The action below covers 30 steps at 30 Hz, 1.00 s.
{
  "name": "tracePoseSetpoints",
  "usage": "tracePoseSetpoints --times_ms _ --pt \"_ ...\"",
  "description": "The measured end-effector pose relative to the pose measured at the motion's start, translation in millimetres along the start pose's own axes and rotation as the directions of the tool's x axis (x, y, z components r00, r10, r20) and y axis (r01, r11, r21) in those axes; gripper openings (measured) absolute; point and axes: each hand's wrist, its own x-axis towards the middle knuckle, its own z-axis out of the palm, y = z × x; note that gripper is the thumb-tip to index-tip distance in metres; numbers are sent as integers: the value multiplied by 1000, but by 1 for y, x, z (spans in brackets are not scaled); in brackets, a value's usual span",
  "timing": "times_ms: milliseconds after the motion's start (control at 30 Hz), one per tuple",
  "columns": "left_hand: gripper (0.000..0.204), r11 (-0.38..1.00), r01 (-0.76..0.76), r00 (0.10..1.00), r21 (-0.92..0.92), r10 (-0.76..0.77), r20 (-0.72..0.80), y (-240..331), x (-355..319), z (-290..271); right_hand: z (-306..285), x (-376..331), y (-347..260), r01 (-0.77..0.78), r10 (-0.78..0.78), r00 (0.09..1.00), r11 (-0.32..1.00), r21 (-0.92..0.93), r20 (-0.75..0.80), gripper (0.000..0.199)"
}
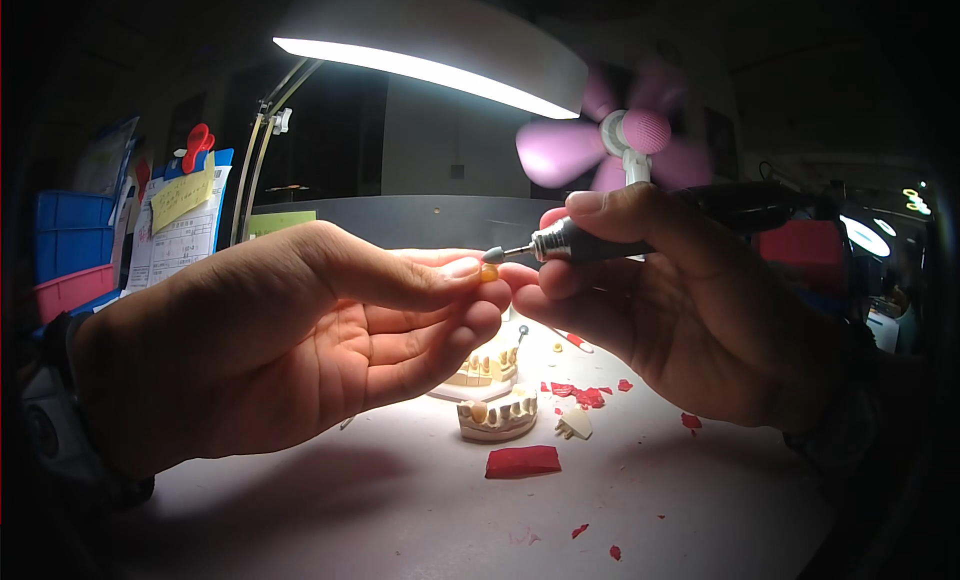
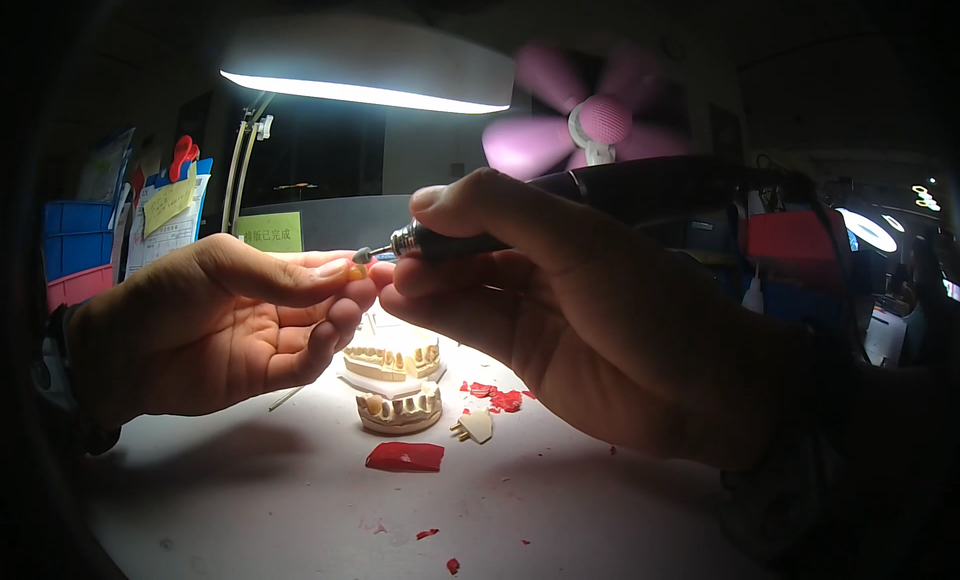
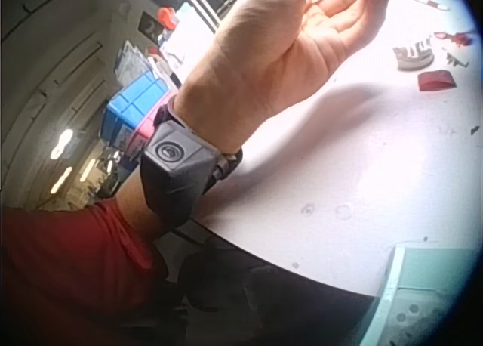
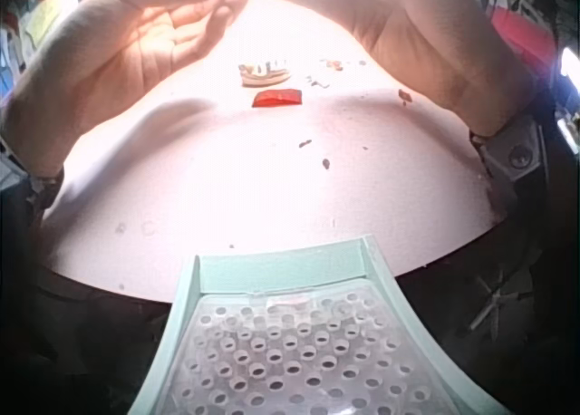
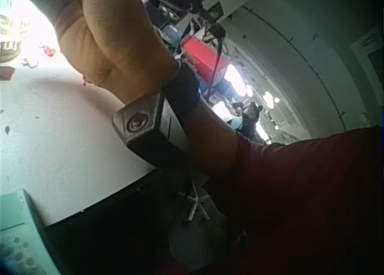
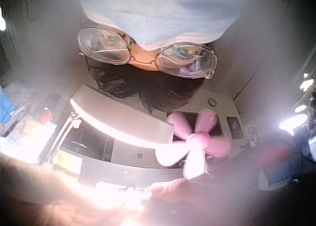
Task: Grinding and fitting small dental components into a dental model using a rotary tool.
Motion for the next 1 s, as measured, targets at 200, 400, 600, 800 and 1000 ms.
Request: tracePoseSetpoints --times_ms 200,400,600,800,1000 --pt "24 1000 -6 1000 27 6 -1 0 0 0 -1 1 -1 23 -24 1000 998 65 18 28" --pt "24 999 -9 1000 54 10 -2 0 1 -1 0 -1 -1 -3 3 1000 999 40 -18 28" --pt "24 997 -15 1000 81 15 -3 0 0 0 -1 -1 0 5 -6 1000 999 35 13 26" --pt "24 994 -20 1000 108 20 -5 0 0 0 -2 1 -1 0 1 1000 997 81 -10 24" --pt "24 991 -24 1000 135 25 -5 -1 0 -1 2 0 -2 -12 12 999 1000 10 -44 20"
